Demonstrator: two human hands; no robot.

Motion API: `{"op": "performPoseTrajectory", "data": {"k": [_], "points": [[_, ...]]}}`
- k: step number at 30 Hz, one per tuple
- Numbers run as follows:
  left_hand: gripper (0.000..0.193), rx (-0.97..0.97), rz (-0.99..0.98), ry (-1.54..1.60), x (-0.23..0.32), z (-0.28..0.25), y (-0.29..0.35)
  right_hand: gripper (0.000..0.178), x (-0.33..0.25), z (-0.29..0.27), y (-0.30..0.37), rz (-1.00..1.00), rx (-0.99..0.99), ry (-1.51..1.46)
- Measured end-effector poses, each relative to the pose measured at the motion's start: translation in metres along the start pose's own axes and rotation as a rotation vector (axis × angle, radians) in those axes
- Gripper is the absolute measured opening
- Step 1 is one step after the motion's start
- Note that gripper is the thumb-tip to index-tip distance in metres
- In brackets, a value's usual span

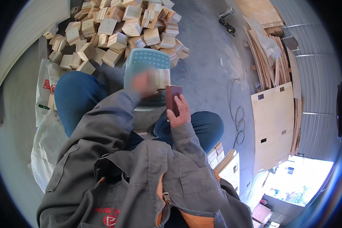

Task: The person sits on the floor and sands small wooden blocks one by one using a sanding block. They pick up each block, rub its surfaces, and place the finished pieces into a nearby stack.

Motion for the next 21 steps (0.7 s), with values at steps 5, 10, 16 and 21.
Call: {"op": "performPoseTrajectory", "data": {"k": [5,10,16,21], "points": [[0.106,0.043,0.053,0.232,0.009,-0.006,0.017,0.070,0.029,-0.001,-0.001,0.175,0.104,-0.242],[0.093,0.045,0.143,0.379,0.005,0.004,0.008,0.066,0.065,0.013,-0.001,0.411,0.131,-0.553],[0.085,0.089,0.207,0.332,-0.039,0.022,-0.018,0.064,0.045,0.010,-0.014,0.457,0.069,-0.741],[0.081,0.096,0.211,0.098,-0.002,0.017,0.006,0.061,0.049,0.010,-0.016,0.443,0.068,-0.688]]}}
Point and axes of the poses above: each hand's wrist, its own y-axis away from the middle knuckle, its own z-axis out of the palm, x = y × z, the point moved 3 cm from there along -y, towards the middle knuckle, and after that the axes turned 14 degrees about -x, right-handed, at the moved point
